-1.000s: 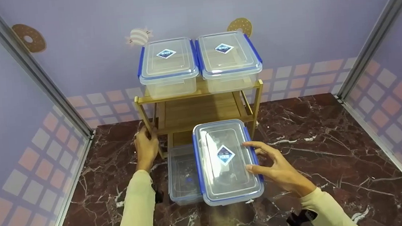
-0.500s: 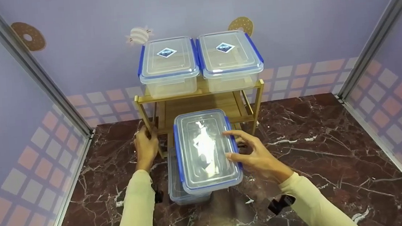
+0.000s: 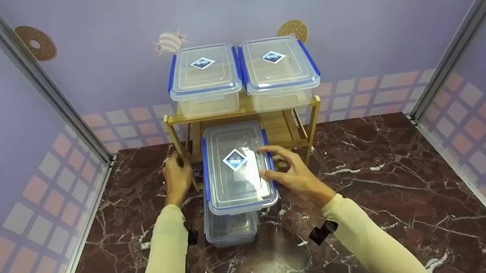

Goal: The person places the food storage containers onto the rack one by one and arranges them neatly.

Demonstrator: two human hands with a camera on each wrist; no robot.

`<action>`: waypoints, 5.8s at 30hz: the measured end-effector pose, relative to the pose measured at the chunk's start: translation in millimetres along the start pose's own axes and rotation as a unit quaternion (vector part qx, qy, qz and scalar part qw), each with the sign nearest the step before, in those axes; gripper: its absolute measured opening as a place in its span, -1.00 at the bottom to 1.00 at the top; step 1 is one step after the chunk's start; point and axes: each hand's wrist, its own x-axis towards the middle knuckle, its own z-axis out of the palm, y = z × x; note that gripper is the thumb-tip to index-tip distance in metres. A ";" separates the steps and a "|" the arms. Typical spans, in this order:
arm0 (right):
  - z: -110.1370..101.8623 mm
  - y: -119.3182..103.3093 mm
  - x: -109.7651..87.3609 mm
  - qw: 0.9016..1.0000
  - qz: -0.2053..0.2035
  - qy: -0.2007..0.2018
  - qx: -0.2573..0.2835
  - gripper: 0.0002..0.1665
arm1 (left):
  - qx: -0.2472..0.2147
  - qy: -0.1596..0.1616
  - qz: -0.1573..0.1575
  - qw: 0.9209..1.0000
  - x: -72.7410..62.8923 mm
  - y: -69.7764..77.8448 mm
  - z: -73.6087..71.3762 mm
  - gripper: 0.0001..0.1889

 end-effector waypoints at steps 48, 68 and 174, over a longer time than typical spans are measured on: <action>7.9 -23.7 50.9 0.987 0.113 -0.006 -0.110 0.02 | -0.006 0.002 0.000 1.000 -1.2 -3.5 1.4 -0.75; 16.8 -20.9 52.3 0.980 0.043 0.052 -0.185 0.31 | 0.007 0.003 0.007 1.000 1.3 -3.1 1.1 -0.81; 58.8 100.6 -40.9 0.993 0.093 0.069 -0.020 -0.22 | -0.017 0.001 -0.008 1.000 -1.4 -0.7 2.1 -0.79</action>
